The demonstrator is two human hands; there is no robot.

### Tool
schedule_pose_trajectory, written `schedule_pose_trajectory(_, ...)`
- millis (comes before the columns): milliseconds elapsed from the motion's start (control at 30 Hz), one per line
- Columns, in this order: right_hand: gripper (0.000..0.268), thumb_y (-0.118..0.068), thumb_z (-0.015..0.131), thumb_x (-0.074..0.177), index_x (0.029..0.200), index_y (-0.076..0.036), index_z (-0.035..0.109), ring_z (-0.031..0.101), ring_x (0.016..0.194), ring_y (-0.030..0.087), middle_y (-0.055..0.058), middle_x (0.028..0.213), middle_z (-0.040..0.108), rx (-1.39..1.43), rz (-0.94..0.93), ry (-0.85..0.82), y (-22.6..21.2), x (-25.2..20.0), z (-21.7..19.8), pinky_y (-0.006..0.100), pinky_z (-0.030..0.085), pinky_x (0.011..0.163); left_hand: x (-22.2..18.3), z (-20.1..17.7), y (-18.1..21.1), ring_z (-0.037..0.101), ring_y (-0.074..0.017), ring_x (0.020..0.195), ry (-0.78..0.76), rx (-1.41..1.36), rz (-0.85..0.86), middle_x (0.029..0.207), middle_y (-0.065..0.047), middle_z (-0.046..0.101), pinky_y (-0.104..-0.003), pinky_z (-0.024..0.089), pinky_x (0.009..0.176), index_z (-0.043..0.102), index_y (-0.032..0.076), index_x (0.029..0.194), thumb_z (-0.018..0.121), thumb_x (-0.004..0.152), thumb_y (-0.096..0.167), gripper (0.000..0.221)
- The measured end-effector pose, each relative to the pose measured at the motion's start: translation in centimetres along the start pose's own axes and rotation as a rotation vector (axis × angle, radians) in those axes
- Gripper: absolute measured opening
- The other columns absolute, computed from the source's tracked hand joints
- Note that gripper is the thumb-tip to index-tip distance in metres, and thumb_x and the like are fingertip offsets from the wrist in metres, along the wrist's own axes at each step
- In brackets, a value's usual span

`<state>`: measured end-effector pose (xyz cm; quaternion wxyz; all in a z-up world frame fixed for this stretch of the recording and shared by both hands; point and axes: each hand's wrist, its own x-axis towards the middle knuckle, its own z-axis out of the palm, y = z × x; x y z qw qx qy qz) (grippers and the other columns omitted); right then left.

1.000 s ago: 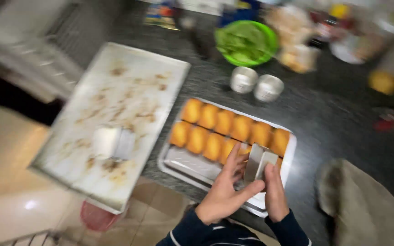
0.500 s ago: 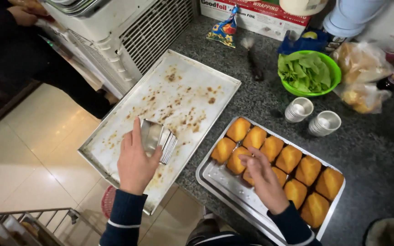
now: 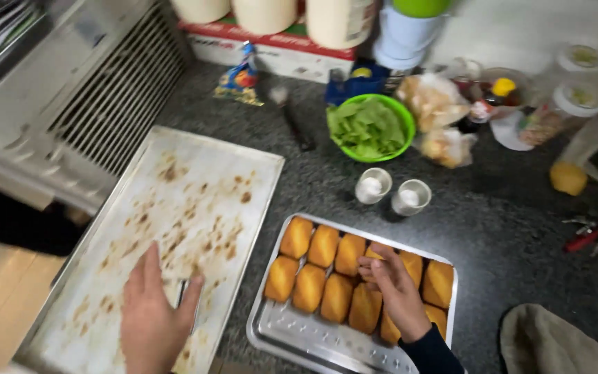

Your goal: Removing small baked cakes from their molds and arranging them on a tray.

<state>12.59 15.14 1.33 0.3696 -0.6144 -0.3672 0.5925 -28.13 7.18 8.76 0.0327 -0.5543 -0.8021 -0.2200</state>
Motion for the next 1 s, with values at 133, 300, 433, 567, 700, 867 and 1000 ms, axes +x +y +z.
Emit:
schedule_pose_trajectory(133, 0.051, -0.033, 0.061, 0.108, 0.155, -0.014, 0.066, 0.080, 0.118, 0.024, 0.015, 0.139, 0.086, 0.077, -0.033, 0.100, -2.0, 0.6, -0.7, 0.036, 0.059, 0.088, 4.2, 2.9, 6.6, 0.057, -0.0525, 0.144, -0.004, -0.211, 0.188, 0.161, -0.033, 0.060, -0.062, 0.043, 0.122, 0.047, 0.005, 0.173, 0.076, 0.098, 0.051, 0.093)
schedule_pose_trajectory(300, 0.050, -0.032, 0.061, 0.108, 0.154, -0.014, 0.065, 0.085, 0.111, 0.022, 0.015, 0.137, 0.087, 0.065, -0.077, 0.250, -2.5, 1.0, -3.9, 0.036, 0.062, 0.092, 5.6, 6.6, 14.1, 0.055, -0.0408, 0.150, -0.217, -0.409, 0.349, 0.165, -0.022, 0.059, -0.050, 0.038, 0.128, 0.043, 0.003, 0.173, 0.072, 0.102, 0.049, 0.089)
schedule_pose_trajectory(433, 0.047, -0.028, 0.061, 0.110, 0.154, -0.012, 0.064, 0.083, 0.113, 0.025, 0.020, 0.140, 0.085, 0.156, -0.053, 0.310, -0.8, 1.1, -6.8, 0.035, 0.059, 0.090, 5.5, 6.9, 16.4, 0.053, -0.0354, 0.150, -0.362, -0.463, 0.314, 0.166, -0.017, 0.059, -0.048, 0.038, 0.126, 0.039, 0.010, 0.176, 0.073, 0.100, 0.049, 0.092)
schedule_pose_trajectory(567, 0.043, -0.029, 0.057, 0.114, 0.152, -0.012, 0.065, 0.083, 0.118, 0.033, 0.019, 0.139, 0.084, 0.201, 0.032, 0.371, -2.5, -0.4, -6.8, 0.041, 0.058, 0.094, 4.8, 6.3, 15.3, 0.054, -0.0356, 0.149, -0.399, -0.483, 0.326, 0.168, -0.015, 0.058, -0.049, 0.041, 0.122, 0.040, 0.010, 0.175, 0.071, 0.102, 0.048, 0.088)
schedule_pose_trajectory(700, 0.040, -0.029, 0.060, 0.114, 0.150, -0.015, 0.064, 0.082, 0.114, 0.031, 0.019, 0.138, 0.085, 0.214, 0.004, 0.347, 0.4, 0.9, -7.0, 0.034, 0.054, 0.087, 3.4, 5.9, 12.3, 0.055, -0.0362, 0.144, -0.339, -0.490, 0.290, 0.159, -0.017, 0.064, -0.048, 0.037, 0.126, 0.042, 0.006, 0.174, 0.075, 0.100, 0.045, 0.089)
schedule_pose_trajectory(867, 0.041, -0.019, 0.062, 0.116, 0.152, 0.000, 0.062, 0.078, 0.106, 0.043, 0.033, 0.135, 0.080, 0.292, -0.061, 0.271, 3.1, 2.8, -5.7, 0.048, 0.057, 0.075, 2.0, 3.2, 8.0, 0.060, -0.0312, 0.146, -0.214, -0.494, 0.185, 0.159, -0.012, 0.068, -0.043, 0.041, 0.126, 0.048, 0.011, 0.170, 0.077, 0.102, 0.046, 0.082)
schedule_pose_trajectory(1000, 0.056, 0.006, 0.035, 0.117, 0.173, 0.004, 0.043, 0.055, 0.134, 0.067, 0.047, 0.157, 0.054, 0.475, -0.163, 0.065, 8.8, 8.8, -7.1, 0.069, 0.041, 0.119, 2.6, -0.7, 4.2, 0.066, -0.0303, 0.136, -0.122, -0.430, 0.196, 0.146, -0.012, 0.072, -0.043, 0.044, 0.120, 0.053, 0.014, 0.168, 0.079, 0.102, 0.041, 0.076)
